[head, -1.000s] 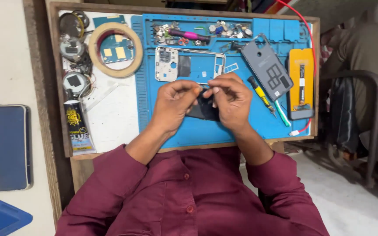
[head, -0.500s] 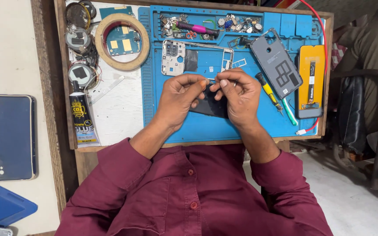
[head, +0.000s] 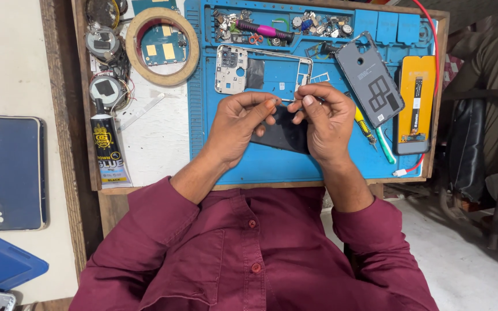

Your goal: The person sits at a repair bench and uses both hands to manipulate a small component, pressing and positioning it onto the back cover of a disassembled smartphone. They hold the phone cover steady with one hand while fitting the small part with the other, working over a blue mat covered with tools, screws, and phone parts.

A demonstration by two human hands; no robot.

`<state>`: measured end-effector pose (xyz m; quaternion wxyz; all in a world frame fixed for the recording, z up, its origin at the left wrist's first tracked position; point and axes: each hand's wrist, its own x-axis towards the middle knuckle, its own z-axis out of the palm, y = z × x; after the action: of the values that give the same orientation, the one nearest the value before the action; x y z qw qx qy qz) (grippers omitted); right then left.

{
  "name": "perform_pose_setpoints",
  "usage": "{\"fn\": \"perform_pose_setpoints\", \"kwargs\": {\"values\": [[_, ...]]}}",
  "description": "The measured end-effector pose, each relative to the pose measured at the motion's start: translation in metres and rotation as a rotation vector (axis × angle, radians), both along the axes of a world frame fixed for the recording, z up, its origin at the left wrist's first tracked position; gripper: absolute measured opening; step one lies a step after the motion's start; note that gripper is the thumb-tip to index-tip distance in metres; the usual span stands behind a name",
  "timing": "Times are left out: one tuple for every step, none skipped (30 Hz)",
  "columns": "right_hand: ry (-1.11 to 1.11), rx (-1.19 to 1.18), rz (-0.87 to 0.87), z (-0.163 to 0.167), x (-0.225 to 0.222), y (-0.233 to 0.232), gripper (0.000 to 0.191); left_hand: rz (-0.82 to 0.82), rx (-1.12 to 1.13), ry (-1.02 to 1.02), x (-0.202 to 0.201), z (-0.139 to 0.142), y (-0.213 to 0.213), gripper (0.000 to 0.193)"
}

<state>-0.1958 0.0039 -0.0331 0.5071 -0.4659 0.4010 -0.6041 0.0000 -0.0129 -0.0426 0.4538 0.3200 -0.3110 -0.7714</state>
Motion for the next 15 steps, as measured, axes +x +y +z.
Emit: {"fn": "perform_pose_setpoints", "kwargs": {"values": [[0.018, -0.007, -0.004, 0.000, 0.000, 0.000, 0.015, 0.000, -0.004, 0.000, 0.000, 0.000, 0.001, 0.023], [0.036, -0.016, -0.008, 0.001, 0.000, 0.000, 0.015, 0.000, -0.006, 0.001, 0.000, 0.000, 0.001, 0.023], [0.053, -0.025, -0.012, 0.002, 0.001, 0.001, 0.015, 0.000, -0.008, 0.001, 0.000, 0.000, 0.000, 0.023], [0.082, -0.030, -0.015, 0.003, 0.001, 0.001, 0.015, 0.002, -0.008, 0.001, 0.000, -0.001, 0.001, 0.023], [0.110, -0.034, -0.019, 0.004, 0.002, 0.001, 0.015, 0.001, -0.005, -0.006, 0.000, -0.001, 0.000, 0.022], [0.139, -0.038, -0.022, 0.005, 0.003, 0.002, 0.015, 0.000, -0.002, -0.013, -0.001, -0.001, 0.000, 0.022], [0.141, -0.040, -0.025, 0.005, 0.004, 0.002, 0.015, -0.001, 0.000, -0.019, -0.001, -0.002, 0.000, 0.022], [0.144, -0.043, -0.027, 0.006, 0.006, 0.003, 0.016, 0.001, -0.001, -0.028, -0.001, -0.002, 0.000, 0.022], [0.146, -0.045, -0.031, 0.006, 0.007, 0.003, 0.017, 0.003, -0.003, -0.037, -0.001, -0.002, 0.000, 0.021], [0.134, -0.039, -0.034, 0.007, 0.008, 0.004, 0.020, 0.004, -0.004, -0.046, -0.001, -0.002, 0.001, 0.021], [0.122, -0.033, -0.037, 0.007, 0.009, 0.004, 0.023, 0.008, -0.003, -0.056, -0.002, -0.002, 0.001, 0.021], [0.110, -0.028, -0.040, 0.007, 0.010, 0.004, 0.027, 0.013, -0.003, -0.066, -0.002, -0.002, 0.002, 0.020], [0.144, -0.015, -0.051, 0.007, 0.011, 0.004, 0.025, 0.018, -0.005, -0.077, -0.003, -0.002, 0.002, 0.020], [0.178, -0.003, -0.063, 0.007, 0.012, 0.004, 0.023, 0.020, -0.009, -0.080, -0.003, -0.002, 0.002, 0.020], [0.212, 0.010, -0.076, 0.007, 0.013, 0.005, 0.022, 0.022, -0.013, -0.083, -0.004, -0.001, 0.002, 0.020]]}}
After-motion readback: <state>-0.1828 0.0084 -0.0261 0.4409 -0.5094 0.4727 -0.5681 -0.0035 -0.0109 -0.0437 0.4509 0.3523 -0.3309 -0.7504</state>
